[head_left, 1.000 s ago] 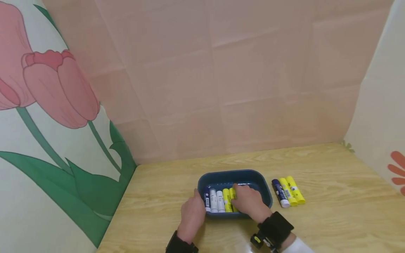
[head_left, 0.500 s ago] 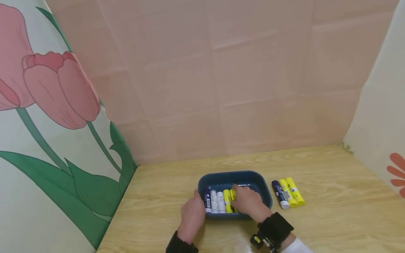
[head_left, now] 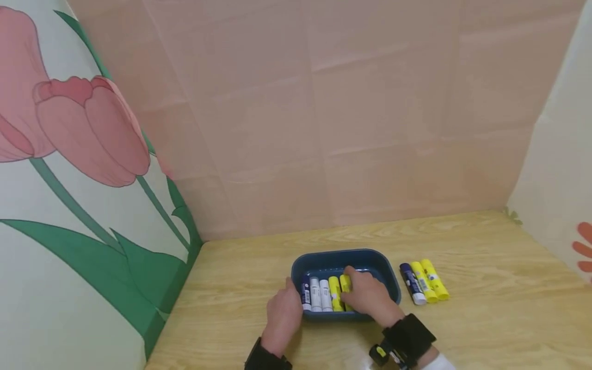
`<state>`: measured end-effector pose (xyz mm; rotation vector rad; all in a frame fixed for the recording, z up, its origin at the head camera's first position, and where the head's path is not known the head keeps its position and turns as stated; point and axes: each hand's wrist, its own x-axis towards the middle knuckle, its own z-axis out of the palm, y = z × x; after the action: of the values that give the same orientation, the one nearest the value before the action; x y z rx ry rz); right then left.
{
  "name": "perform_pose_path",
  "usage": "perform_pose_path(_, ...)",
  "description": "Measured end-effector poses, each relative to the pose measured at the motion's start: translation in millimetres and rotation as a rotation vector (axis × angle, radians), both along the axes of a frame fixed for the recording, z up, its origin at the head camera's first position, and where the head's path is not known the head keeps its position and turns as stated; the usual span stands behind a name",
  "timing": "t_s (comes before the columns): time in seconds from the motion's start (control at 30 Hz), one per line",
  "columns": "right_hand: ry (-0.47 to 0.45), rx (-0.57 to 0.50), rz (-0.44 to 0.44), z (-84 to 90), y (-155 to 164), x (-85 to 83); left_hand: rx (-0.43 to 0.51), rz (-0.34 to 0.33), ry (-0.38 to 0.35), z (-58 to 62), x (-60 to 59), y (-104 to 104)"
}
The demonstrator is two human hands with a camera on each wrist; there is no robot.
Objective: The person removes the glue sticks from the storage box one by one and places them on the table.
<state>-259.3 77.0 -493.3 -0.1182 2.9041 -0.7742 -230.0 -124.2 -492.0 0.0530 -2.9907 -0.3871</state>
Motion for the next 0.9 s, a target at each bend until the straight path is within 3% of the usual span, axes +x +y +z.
perform_pose_path(0.3, 0.04, -0.006, -0.007, 14.1, 6.2, 2.4, 0.006, -0.003, 0.009, 5.2, -0.3, -0.2)
perform_pose_path(0.63, 0.125, -0.067, -0.011, 40.8, 17.5, 15.9, 0.023, -0.011, -0.021, 3.9, 1.2, -1.2)
perform_pose_path(0.9, 0.158, -0.082, -0.017, 63.9, 36.5, 23.4, 0.02, -0.017, -0.005, 4.2, 2.5, -1.4)
